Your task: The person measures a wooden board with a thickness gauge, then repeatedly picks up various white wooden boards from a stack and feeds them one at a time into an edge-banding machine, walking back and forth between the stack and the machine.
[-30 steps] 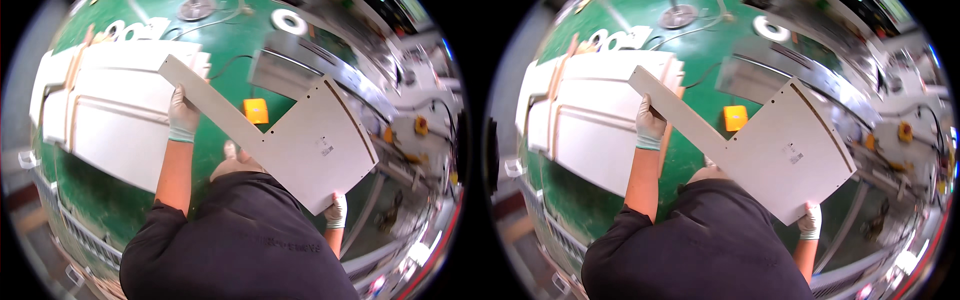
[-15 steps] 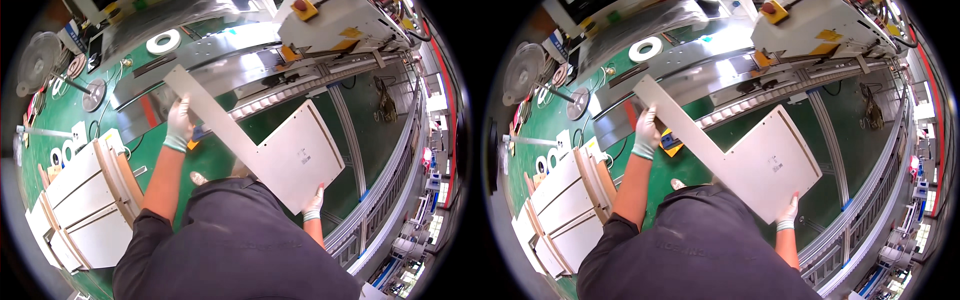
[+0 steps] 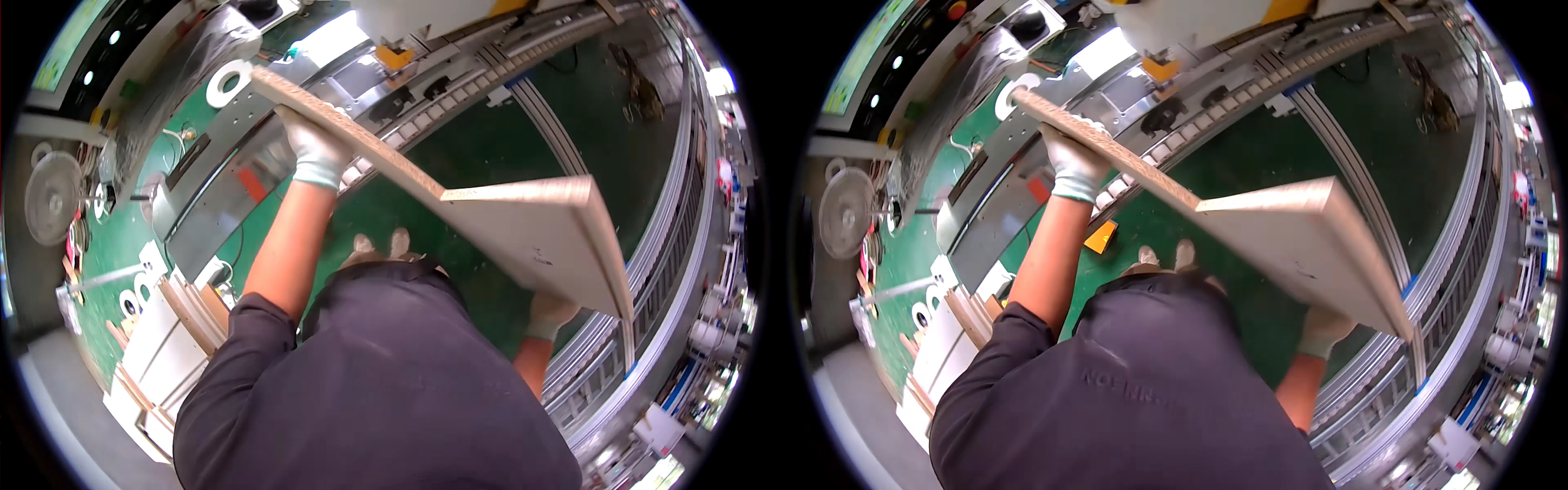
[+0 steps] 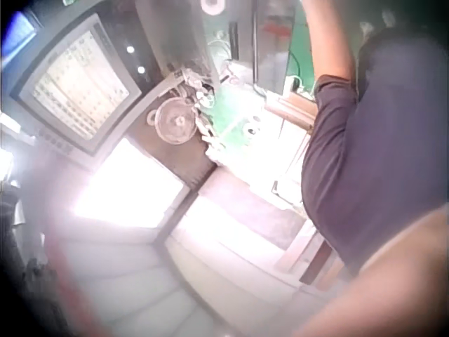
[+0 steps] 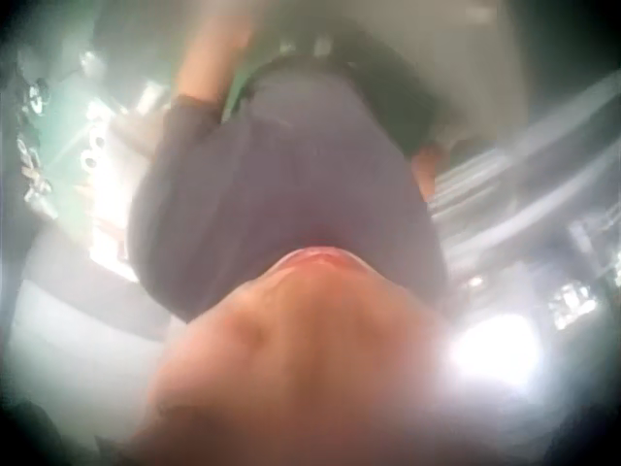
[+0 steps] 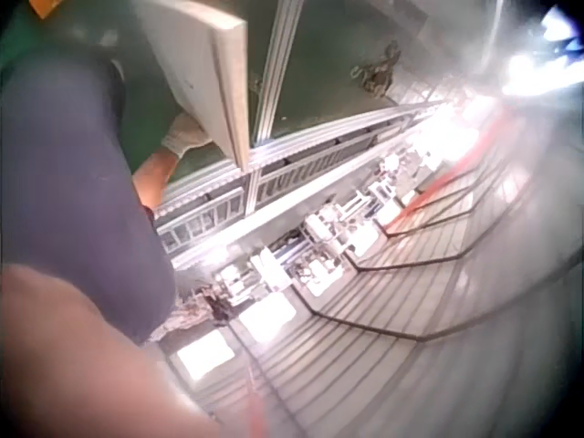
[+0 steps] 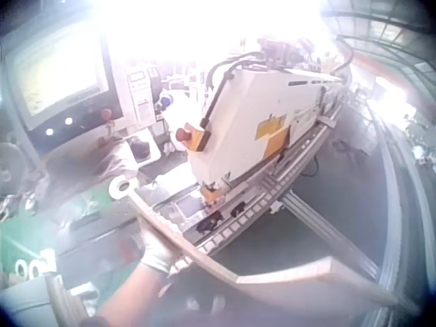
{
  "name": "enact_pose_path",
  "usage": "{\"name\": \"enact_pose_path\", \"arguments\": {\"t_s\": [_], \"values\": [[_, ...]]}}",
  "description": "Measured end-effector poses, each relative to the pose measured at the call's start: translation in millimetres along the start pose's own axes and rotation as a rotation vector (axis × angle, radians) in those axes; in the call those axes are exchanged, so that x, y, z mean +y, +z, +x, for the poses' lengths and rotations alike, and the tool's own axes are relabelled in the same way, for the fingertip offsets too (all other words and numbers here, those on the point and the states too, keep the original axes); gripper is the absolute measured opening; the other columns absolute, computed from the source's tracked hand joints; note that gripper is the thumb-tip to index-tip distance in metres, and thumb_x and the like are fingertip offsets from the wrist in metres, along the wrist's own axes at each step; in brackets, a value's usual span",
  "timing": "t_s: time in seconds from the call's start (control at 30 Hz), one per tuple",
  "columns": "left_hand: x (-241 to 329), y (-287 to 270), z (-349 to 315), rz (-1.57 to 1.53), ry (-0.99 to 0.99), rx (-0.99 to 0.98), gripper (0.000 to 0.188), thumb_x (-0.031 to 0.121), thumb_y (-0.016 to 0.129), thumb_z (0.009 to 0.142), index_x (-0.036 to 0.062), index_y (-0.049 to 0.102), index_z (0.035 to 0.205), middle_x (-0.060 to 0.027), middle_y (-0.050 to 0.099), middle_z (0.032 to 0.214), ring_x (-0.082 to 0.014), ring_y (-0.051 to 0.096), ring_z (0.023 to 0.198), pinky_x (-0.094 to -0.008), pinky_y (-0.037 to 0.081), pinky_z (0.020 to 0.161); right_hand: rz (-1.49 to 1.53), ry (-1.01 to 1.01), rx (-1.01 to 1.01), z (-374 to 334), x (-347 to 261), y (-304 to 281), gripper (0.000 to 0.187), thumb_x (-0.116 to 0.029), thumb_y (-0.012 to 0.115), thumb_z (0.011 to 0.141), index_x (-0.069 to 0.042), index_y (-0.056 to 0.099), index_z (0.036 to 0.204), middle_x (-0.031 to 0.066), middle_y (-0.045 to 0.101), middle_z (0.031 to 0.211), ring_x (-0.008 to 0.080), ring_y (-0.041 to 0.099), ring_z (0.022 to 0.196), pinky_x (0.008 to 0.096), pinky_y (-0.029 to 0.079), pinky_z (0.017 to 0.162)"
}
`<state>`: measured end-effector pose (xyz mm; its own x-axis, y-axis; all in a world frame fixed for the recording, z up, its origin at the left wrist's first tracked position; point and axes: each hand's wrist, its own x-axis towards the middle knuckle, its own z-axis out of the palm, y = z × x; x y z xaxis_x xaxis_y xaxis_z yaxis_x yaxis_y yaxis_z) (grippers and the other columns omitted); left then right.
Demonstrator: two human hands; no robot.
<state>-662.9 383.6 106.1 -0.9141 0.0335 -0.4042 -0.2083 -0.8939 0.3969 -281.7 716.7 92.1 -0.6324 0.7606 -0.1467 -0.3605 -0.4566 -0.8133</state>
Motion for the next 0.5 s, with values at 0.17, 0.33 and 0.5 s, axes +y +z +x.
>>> {"name": "enact_pose_path", "arguments": {"t_s": [0.17, 0.33, 0.5], "values": [[-13, 14, 57, -0.403, -0.285, -0.672, 0.029, 0.040, 0.058, 0.080, 0.0150, 0.049, 0.066, 0.0040, 0.039, 0.058, -0.0119, 0.035, 0.056, -0.0276, 0.035, 0.060, 0.187, 0.647, -0.095, 13, -55, 7, 0.060, -0.046, 0.043, 0.102, 0.001, 0.047, 0.139, 0.0179, 0.055, 0.136, 0.0297, 0.055, 0.124, 0.0443, 0.044, 0.105], [-34, 12, 35, -0.166, -0.263, -0.504, 0.042, 0.044, 0.048, 0.089, 0.0046, 0.062, 0.098, -0.0127, 0.065, 0.098, -0.0296, 0.057, 0.096, -0.0431, 0.046, 0.094, -0.251, 0.797, -0.079, 32, -40, -76, 0.050, -0.037, 0.053, 0.100, 0.000, 0.051, 0.134, 0.0122, 0.062, 0.126, 0.0260, 0.061, 0.113, 0.0406, 0.049, 0.099], [-18, -32, 12, -0.054, -0.307, -0.240, 0.062, 0.055, 0.034, 0.098, 0.0010, 0.054, 0.122, -0.0159, 0.060, 0.121, -0.0350, 0.054, 0.117, -0.0494, 0.040, 0.106, -0.273, 0.692, 0.077, 5, 7, -84, 0.057, -0.045, 0.049, 0.101, -0.001, 0.046, 0.137, 0.0103, 0.057, 0.132, 0.0251, 0.057, 0.118, 0.0395, 0.048, 0.099]]}}
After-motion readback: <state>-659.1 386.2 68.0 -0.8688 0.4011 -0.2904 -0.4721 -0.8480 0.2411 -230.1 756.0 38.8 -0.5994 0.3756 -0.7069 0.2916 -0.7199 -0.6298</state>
